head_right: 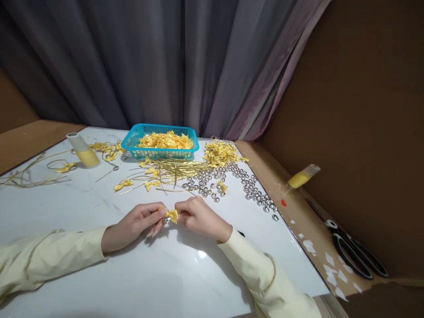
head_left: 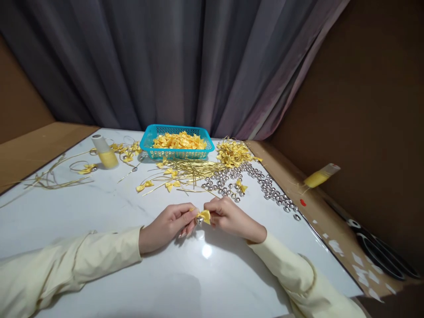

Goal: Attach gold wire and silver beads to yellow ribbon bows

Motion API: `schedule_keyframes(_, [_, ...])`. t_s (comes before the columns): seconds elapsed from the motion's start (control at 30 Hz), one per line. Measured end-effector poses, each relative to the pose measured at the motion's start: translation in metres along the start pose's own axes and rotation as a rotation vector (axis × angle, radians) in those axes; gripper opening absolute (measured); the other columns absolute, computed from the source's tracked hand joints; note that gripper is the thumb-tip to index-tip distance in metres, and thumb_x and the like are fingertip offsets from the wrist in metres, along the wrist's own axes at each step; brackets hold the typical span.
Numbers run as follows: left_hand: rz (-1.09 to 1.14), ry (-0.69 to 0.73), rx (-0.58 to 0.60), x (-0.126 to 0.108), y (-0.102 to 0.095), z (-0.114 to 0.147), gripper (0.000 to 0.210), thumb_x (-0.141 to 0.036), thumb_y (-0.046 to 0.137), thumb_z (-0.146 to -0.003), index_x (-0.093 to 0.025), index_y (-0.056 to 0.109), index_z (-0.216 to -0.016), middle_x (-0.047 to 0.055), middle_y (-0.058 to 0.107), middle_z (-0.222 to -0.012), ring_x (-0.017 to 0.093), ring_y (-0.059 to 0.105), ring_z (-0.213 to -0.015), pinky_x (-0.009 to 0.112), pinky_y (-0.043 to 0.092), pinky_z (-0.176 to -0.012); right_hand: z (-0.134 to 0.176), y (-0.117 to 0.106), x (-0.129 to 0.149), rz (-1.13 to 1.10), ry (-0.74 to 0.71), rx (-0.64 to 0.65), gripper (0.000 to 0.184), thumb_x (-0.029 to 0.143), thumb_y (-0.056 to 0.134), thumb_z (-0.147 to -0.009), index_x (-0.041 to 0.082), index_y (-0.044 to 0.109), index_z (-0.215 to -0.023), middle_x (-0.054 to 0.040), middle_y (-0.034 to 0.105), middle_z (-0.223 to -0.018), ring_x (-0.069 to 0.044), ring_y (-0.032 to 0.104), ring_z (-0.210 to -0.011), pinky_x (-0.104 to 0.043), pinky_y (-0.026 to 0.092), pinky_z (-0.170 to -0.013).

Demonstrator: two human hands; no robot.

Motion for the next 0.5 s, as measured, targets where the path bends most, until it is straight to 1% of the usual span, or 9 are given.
schedule_keyframes(0.07, [-0.015, 0.0, 0.003, -0.001, 0.0, 0.0, 0.042, -0.053, 0.049, -0.084, -0.016, 0.048, -0.064, -0.004, 0.047, -0.052, 0.007, 0.038, -0.045, 0.022, 0.028, -0.045, -0.001, 0.003, -0.006, -0.016, 0.037, 0.0, 0.025, -0.005, 0.042, -0.062, 0.017, 0.043, -0.05, 0.0057, 0.046, -0.046, -0.008, 0.044, -0.049, -0.018, 0.031, -0.051])
schedule_keyframes(0.13, [-0.041, 0.004, -0.013, -0.001, -0.002, 0.0, 0.041, -0.052, 0.047, -0.085, -0.016, 0.046, -0.064, -0.004, 0.046, -0.052, 0.007, 0.038, -0.045, 0.022, 0.028, -0.046, 0.0, 0.004, -0.011, -0.054, 0.071, 0.02, 0.023, 0.0, 0.044, -0.069, 0.017, 0.045, -0.053, 0.0055, 0.048, -0.047, -0.008, 0.043, -0.047, -0.018, 0.031, -0.049])
schedule_keyframes(0.2, [-0.083, 0.009, -0.04, -0.001, -0.005, -0.001, 0.041, -0.05, 0.044, -0.087, -0.017, 0.045, -0.063, -0.005, 0.045, -0.051, 0.008, 0.038, -0.046, 0.022, 0.03, -0.047, 0.001, 0.004, -0.013, -0.103, 0.095, 0.066, 0.018, 0.012, 0.05, -0.077, 0.016, 0.051, -0.06, 0.0057, 0.049, -0.047, -0.008, 0.044, -0.044, -0.018, 0.033, -0.048])
schedule_keyframes(0.23, [-0.106, 0.007, -0.057, 0.0, -0.007, -0.001, 0.041, -0.049, 0.042, -0.088, -0.017, 0.045, -0.063, -0.005, 0.044, -0.051, 0.008, 0.038, -0.046, 0.023, 0.03, -0.048, 0.002, 0.004, -0.014, -0.134, 0.111, 0.091, 0.014, 0.019, 0.057, -0.077, 0.016, 0.053, -0.064, 0.0061, 0.049, -0.047, -0.008, 0.044, -0.044, -0.018, 0.034, -0.048])
schedule_keyframes(0.27, [-0.126, 0.008, -0.07, 0.001, -0.009, -0.002, 0.041, -0.049, 0.042, -0.088, -0.017, 0.044, -0.062, -0.005, 0.043, -0.051, 0.008, 0.037, -0.046, 0.023, 0.031, -0.049, 0.003, 0.004, -0.014, -0.166, 0.13, 0.107, 0.016, 0.026, 0.064, -0.074, 0.016, 0.055, -0.068, 0.0068, 0.048, -0.048, -0.008, 0.043, -0.045, -0.019, 0.034, -0.047])
schedule_keyframes(0.3, [-0.142, 0.005, -0.087, 0.001, -0.011, -0.002, 0.04, -0.048, 0.04, -0.089, -0.018, 0.044, -0.062, -0.006, 0.043, -0.051, 0.008, 0.037, -0.046, 0.023, 0.031, -0.049, 0.004, 0.003, -0.015, -0.194, 0.149, 0.109, 0.023, 0.032, 0.071, -0.069, 0.016, 0.055, -0.07, 0.0075, 0.047, -0.049, -0.008, 0.042, -0.046, -0.019, 0.033, -0.047])
schedule_keyframes(0.37, [-0.179, 0.013, -0.107, 0.001, -0.013, -0.002, 0.04, -0.046, 0.039, -0.09, -0.018, 0.043, -0.061, -0.006, 0.041, -0.051, 0.008, 0.036, -0.047, 0.023, 0.031, -0.05, 0.004, -0.001, -0.015, -0.222, 0.179, 0.073, 0.034, 0.04, 0.076, -0.062, 0.016, 0.053, -0.069, 0.0086, 0.042, -0.05, -0.007, 0.036, -0.048, -0.018, 0.028, -0.046])
schedule_keyframes(0.43, [-0.21, 0.035, -0.114, -0.002, -0.014, -0.002, 0.04, -0.044, 0.039, -0.09, -0.018, 0.042, -0.059, -0.006, 0.04, -0.052, 0.009, 0.036, -0.049, 0.024, 0.031, -0.052, 0.003, -0.002, -0.013, -0.222, 0.177, 0.036, 0.037, 0.045, 0.072, -0.067, 0.016, 0.051, -0.065, 0.0085, 0.037, -0.052, -0.007, 0.031, -0.05, -0.019, 0.024, -0.045])
schedule_keyframes(0.5, [-0.229, 0.055, -0.113, -0.005, -0.013, 0.0, 0.041, -0.043, 0.039, -0.09, -0.018, 0.042, -0.058, -0.005, 0.039, -0.052, 0.009, 0.036, -0.05, 0.024, 0.031, -0.053, 0.002, 0.003, -0.01, -0.245, 0.162, 0.038, 0.038, 0.048, 0.068, -0.072, 0.015, 0.051, -0.065, 0.0078, 0.036, -0.054, -0.007, 0.03, -0.051, -0.02, 0.023, -0.046])
Point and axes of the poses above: each hand's wrist, its own z-axis away from the middle knuckle, its own y-axis out of the palm, x = y × z, the point moved 10 cm from there along -z, towards the middle knuckle
